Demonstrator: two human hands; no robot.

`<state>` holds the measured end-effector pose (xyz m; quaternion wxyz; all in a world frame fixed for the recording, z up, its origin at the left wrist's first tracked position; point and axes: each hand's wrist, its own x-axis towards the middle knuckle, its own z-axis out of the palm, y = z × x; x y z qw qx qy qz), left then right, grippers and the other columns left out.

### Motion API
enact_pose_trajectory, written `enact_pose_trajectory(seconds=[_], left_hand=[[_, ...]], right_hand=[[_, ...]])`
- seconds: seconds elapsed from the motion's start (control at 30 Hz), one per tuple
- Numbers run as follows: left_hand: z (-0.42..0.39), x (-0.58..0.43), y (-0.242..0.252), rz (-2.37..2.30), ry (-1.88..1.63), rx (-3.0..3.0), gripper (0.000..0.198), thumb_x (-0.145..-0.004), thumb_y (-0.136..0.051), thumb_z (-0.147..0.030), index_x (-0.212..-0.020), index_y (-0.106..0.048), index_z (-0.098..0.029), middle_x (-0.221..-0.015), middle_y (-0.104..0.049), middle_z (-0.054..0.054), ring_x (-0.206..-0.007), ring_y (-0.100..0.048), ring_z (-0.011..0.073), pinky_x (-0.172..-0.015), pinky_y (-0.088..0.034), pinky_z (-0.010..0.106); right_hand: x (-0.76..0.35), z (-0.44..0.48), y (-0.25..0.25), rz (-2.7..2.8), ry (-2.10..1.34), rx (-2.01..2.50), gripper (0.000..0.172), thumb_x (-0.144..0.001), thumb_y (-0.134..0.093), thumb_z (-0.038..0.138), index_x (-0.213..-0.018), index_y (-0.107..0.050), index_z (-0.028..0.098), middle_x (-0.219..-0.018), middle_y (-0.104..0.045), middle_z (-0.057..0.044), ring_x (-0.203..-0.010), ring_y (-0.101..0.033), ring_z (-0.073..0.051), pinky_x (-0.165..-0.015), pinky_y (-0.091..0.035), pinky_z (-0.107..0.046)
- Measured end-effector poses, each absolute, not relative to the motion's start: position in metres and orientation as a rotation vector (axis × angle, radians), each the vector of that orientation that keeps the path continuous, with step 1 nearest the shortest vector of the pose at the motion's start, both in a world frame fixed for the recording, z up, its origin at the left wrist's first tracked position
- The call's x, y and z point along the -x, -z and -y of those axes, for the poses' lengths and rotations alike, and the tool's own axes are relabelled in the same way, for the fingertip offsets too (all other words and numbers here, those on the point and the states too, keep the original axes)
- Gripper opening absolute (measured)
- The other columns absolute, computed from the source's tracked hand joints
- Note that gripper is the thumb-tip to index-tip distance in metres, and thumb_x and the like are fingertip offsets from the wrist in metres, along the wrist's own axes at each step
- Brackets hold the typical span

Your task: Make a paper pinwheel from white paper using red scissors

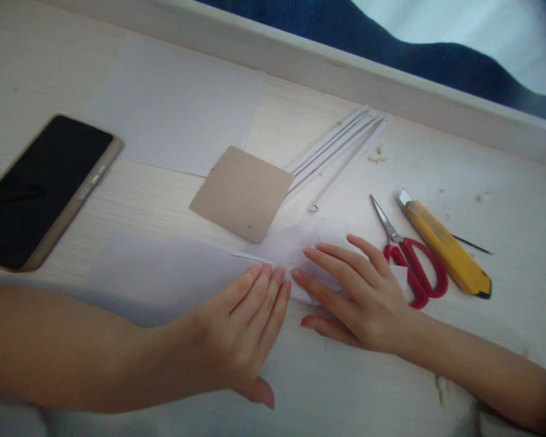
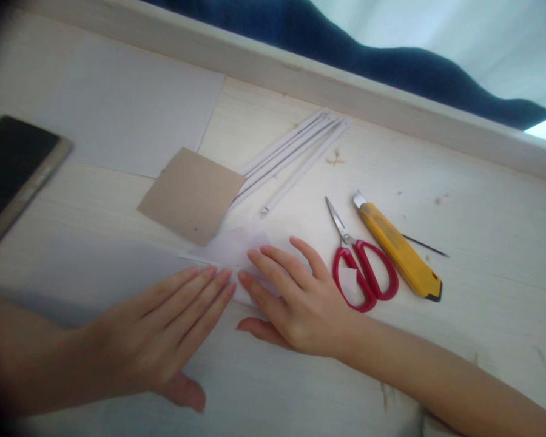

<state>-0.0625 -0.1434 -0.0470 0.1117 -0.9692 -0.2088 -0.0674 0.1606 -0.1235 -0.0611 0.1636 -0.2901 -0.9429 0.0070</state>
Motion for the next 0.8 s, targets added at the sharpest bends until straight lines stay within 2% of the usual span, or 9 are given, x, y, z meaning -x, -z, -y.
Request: enact_pose_trajectory(seconds=[0.33,0.8], left_hand=[[0.1441,0.0634,0.0469,0.600,0.191,2.849,0.087,-0.073,-0.015,-0.068,-0.105,-0.055,0.002,-0.105,-0.060,0.021,-0.100,-0.054,0.0305,-0.090,-0.037,0.041],[0.1484,0.0615,0.0499,0.692,0.227,2.820,0.091,-0.067,-0.020,-0.074,-0.106,-0.055,0.000,-0.108,-0.058,0.021,-0.102,-0.052,0.0312,-0.082,-0.040,0.038]], right_hand=[[-0.1595,0.1226,0.0628,2.700,-0.076,0.867,0.034,-0.077,-0.054,0.035,-0.106,-0.058,0.019,-0.113,-0.055,-0.013,-0.107,-0.047,-0.025,-0.093,-0.033,-0.047],[-0.1595,0.1218,0.0623,2.710,-0.086,0.859,0.035,-0.077,-0.054,0.034,-0.108,-0.057,0.018,-0.109,-0.057,-0.012,-0.105,-0.049,-0.024,-0.092,-0.034,-0.047]])
